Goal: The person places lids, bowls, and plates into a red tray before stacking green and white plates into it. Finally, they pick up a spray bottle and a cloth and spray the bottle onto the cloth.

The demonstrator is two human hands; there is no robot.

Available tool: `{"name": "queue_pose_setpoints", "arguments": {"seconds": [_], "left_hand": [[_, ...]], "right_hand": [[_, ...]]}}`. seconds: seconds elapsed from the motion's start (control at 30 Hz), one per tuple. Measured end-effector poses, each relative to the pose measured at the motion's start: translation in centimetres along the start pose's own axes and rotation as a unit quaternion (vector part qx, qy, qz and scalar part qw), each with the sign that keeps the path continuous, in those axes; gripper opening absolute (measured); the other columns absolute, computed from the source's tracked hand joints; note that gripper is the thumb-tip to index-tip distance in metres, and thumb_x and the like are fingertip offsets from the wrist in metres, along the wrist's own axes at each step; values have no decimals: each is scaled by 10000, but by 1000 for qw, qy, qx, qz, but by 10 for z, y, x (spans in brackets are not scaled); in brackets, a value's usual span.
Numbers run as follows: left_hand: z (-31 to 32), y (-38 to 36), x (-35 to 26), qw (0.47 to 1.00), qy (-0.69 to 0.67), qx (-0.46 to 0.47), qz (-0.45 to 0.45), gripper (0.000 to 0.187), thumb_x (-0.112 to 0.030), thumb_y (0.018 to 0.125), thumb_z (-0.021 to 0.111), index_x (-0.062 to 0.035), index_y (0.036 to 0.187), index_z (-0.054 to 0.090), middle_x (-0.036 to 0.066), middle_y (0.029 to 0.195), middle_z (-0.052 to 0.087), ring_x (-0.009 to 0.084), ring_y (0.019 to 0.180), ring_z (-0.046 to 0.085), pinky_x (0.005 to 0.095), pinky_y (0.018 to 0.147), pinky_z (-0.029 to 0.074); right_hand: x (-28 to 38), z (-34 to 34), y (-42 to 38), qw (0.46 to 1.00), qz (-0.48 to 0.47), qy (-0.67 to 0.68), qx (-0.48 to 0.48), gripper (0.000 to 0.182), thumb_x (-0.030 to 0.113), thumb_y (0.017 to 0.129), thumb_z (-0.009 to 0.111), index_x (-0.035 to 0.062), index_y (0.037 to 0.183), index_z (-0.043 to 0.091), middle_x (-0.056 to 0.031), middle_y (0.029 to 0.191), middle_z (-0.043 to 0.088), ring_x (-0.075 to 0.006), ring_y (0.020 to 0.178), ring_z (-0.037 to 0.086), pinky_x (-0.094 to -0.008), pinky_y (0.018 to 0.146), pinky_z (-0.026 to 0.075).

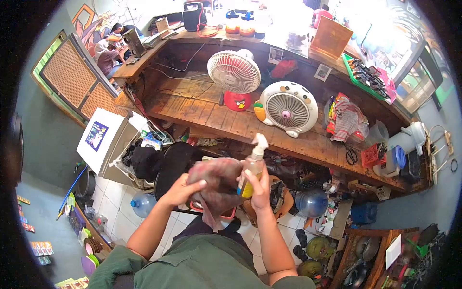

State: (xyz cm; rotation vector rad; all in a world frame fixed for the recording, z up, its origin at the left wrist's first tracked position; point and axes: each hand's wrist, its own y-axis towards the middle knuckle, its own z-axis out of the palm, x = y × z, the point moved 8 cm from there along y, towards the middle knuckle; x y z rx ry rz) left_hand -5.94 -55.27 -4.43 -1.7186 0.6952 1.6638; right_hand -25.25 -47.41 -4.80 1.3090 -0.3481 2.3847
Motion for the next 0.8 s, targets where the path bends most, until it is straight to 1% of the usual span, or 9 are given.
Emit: {"name": "queue_pose_setpoints", "arguments": {"seconds": [0.07,0.13,0.17,0.3,0.43,0.53,0.6,0.7,0.8], "left_hand": [[-18,-4,-2,992,-113,-28,-41,335,-244,941,587,-23,1194,592,13,1035,645,116,952,596,295,872,468],[-41,-7,-4,979,-184,-82,-21,321,-245,943,574,-18,1168,601,35,1035,651,130,920,617,299,848,484],[-55,-11,-1,971,-208,-116,-19,318,-243,942,571,-13,1160,601,45,1033,654,135,920,622,301,844,487],[-98,-15,-12,953,-236,-185,38,318,-214,939,553,11,1161,586,72,1044,656,154,938,631,299,851,484],[-141,-16,-25,943,-219,-236,86,314,-194,941,536,17,1169,581,75,1053,652,153,957,621,292,874,467],[-178,-18,-27,938,-208,-251,113,307,-190,946,530,15,1169,584,69,1059,650,146,952,617,288,870,463],[-201,-18,-26,935,-191,-275,118,296,-179,949,530,14,1165,589,60,1058,649,136,944,612,281,862,461],[-232,-16,-28,931,-165,-294,140,293,-174,947,539,14,1165,591,56,1055,648,130,945,606,276,861,459],[-261,-10,-24,930,-155,-304,140,299,-170,944,549,13,1177,588,57,1062,648,131,953,603,277,864,459]], "right_hand": [[-5,-11,2,999,20,45,-16,446,52,781,685,53,1169,464,-79,1005,578,-195,816,634,-339,728,535],[-15,-24,3,999,7,-40,-20,449,27,789,696,40,1172,462,-83,964,600,-182,796,643,-309,742,530],[-22,-26,4,999,4,-52,-1,557,14,779,691,47,1265,421,-87,920,582,-197,774,649,-334,750,538],[-22,5,5,999,22,-21,42,788,18,745,725,94,1406,302,-46,838,528,-200,760,634,-350,742,551],[-46,24,29,990,11,-122,66,785,-9,734,730,111,1393,323,-44,858,537,-153,743,594,-315,678,552],[-62,43,54,992,36,-110,59,755,5,749,728,109,1384,333,-40,843,542,-141,724,589,-300,644,541],[-70,63,79,988,19,-128,80,643,66,810,689,100,1356,350,-44,807,546,-145,660,589,-297,589,522],[-105,82,122,989,90,-77,91,475,238,928,548,116,1339,345,-92,787,547,-203,571,580,-318,539,496],[-131,102,168,979,138,-65,133,536,274,908,597,124,1352,338,-97,791,545,-211,570,584,-325,552,508]]}}
